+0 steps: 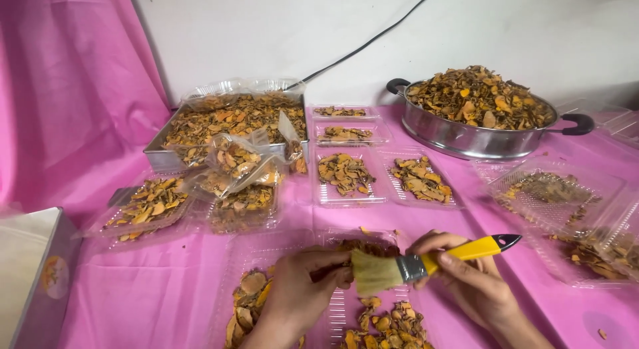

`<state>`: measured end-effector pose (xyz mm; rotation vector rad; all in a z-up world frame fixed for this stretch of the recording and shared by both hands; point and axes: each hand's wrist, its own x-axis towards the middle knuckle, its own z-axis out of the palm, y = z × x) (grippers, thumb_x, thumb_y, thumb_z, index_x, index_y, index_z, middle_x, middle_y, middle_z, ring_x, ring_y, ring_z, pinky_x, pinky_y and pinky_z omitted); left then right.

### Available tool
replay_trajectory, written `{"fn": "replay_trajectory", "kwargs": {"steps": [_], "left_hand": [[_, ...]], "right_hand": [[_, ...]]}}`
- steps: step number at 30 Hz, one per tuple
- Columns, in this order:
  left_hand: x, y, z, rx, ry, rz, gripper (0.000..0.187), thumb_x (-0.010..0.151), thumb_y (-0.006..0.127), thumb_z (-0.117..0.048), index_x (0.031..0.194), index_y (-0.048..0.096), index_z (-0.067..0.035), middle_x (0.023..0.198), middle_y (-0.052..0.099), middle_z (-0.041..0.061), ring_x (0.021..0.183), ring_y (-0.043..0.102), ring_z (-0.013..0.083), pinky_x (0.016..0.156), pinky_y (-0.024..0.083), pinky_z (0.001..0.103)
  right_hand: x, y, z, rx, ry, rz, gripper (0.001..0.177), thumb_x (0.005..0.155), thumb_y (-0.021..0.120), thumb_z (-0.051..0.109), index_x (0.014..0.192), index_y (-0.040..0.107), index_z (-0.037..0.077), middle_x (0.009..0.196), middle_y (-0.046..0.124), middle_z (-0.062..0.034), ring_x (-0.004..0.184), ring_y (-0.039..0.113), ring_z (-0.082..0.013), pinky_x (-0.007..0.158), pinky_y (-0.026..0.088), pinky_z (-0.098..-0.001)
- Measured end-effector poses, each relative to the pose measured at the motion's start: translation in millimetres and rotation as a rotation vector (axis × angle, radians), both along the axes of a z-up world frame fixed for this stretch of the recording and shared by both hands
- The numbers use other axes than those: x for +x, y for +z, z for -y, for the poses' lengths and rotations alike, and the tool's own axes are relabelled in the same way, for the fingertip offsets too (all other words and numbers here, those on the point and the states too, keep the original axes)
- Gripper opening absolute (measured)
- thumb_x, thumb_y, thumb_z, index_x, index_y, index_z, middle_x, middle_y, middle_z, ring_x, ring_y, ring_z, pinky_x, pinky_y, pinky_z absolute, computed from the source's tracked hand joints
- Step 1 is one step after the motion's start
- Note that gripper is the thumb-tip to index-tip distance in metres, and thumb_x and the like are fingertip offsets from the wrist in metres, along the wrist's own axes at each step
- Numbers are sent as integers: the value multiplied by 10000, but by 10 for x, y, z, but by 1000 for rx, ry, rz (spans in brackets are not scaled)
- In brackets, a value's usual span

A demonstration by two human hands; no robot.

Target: Sorting and packaging dried tea leaves into plastic containers and bags using a brush and hands.

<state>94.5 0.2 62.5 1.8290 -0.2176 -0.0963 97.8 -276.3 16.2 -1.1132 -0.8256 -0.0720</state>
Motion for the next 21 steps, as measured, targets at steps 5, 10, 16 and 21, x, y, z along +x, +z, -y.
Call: {"fn": "replay_trajectory", "kwargs": {"steps": [5,10,16,21], "left_hand": [[7,-56,16,43,-15,78,304,770,818,-153,1063,864,-220,1095,884,-29,820,805,44,711,654,175],[-34,16,-3,-7,-4,19,289,768,818,-79,1034,878,-175,1080,892,-3,821,813,86,706,659,181],[-15,-29,10,-85,-4,18,304,803,759,-35,1065,863,-151,1143,869,33,780,823,120,757,723,212],[72,-159,-5,-91,-89,176,274,767,840,-265,1029,866,-187,946,886,-4,773,794,50,732,685,195]], "right_hand": [[1,18,32,29,-117,34,260,989,553,19,1183,697,-80,1133,711,-258,854,701,-298,743,617,-374],[9,64,48,-69,-24,59,278,978,588,89,1193,720,-30,1023,740,-183,872,658,-272,745,513,-406],[-34,137,-15,-167,31,170,236,976,542,93,1100,714,-11,1015,750,-173,1006,684,-325,908,530,-449],[77,-78,188,110,-103,8,315,942,535,-65,1177,744,-80,1225,704,-290,1166,634,-392,893,613,-441]]}}
